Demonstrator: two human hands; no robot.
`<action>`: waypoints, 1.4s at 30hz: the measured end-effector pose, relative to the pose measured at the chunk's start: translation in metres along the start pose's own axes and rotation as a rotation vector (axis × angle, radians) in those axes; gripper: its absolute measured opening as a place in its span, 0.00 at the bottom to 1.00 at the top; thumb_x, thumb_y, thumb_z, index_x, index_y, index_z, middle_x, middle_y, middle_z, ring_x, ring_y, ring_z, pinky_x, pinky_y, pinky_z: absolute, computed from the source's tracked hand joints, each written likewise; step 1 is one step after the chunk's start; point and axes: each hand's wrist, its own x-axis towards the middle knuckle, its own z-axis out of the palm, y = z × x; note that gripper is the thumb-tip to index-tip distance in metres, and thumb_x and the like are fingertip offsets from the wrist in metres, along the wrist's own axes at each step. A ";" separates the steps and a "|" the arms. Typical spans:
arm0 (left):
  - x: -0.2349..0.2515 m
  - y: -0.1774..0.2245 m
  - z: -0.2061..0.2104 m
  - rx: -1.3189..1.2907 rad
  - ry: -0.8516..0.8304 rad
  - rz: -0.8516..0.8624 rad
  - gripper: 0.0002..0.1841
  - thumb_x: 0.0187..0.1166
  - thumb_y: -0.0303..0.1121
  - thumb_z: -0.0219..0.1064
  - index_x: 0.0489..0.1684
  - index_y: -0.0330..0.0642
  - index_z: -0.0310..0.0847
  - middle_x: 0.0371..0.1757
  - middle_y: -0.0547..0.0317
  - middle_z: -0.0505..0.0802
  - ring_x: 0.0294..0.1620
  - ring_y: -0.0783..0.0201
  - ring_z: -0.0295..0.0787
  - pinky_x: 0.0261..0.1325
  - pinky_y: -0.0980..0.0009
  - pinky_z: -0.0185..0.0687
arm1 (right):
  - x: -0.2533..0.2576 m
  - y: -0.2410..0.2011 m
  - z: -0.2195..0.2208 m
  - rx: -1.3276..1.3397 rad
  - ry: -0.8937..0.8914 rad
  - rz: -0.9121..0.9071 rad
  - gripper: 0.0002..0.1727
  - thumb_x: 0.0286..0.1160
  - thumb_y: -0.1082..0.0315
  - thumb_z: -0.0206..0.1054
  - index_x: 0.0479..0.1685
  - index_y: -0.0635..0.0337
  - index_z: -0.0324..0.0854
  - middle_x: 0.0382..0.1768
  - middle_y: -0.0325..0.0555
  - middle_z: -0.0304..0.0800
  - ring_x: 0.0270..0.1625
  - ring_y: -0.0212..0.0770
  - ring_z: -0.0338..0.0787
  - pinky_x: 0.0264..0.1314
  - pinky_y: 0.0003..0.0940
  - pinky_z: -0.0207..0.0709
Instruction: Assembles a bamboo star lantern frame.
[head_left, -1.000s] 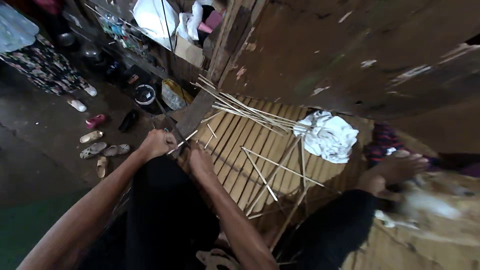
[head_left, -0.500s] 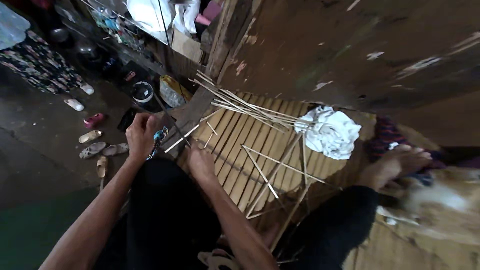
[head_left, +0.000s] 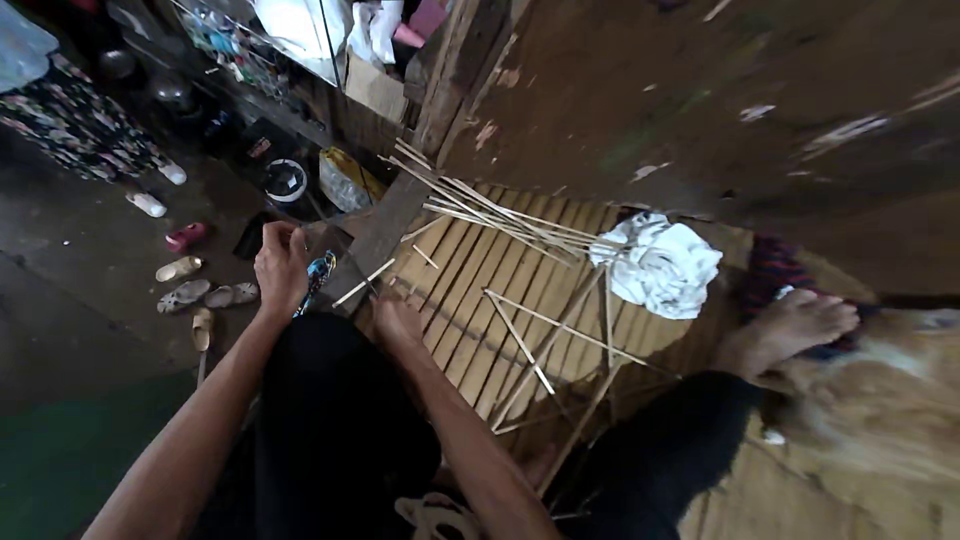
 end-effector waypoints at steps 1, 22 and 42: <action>0.000 0.002 0.000 0.006 -0.022 0.005 0.21 0.95 0.40 0.49 0.70 0.30 0.70 0.52 0.31 0.88 0.51 0.36 0.88 0.57 0.38 0.80 | 0.006 0.005 0.008 0.009 -0.007 -0.006 0.28 0.96 0.52 0.46 0.81 0.61 0.72 0.59 0.64 0.91 0.64 0.64 0.90 0.66 0.60 0.80; -0.034 0.081 0.059 0.171 -0.751 0.065 0.14 0.93 0.33 0.56 0.55 0.38 0.89 0.36 0.50 0.90 0.36 0.57 0.84 0.46 0.56 0.80 | -0.057 0.039 -0.045 0.246 0.176 0.098 0.24 0.95 0.55 0.49 0.73 0.62 0.78 0.50 0.62 0.93 0.58 0.62 0.93 0.64 0.58 0.81; -0.097 0.081 0.145 0.258 -1.006 0.065 0.18 0.94 0.35 0.53 0.68 0.35 0.83 0.49 0.46 0.89 0.48 0.59 0.84 0.60 0.60 0.78 | -0.102 0.124 -0.001 0.362 0.204 0.341 0.25 0.96 0.52 0.47 0.75 0.59 0.78 0.49 0.62 0.94 0.56 0.63 0.93 0.60 0.60 0.82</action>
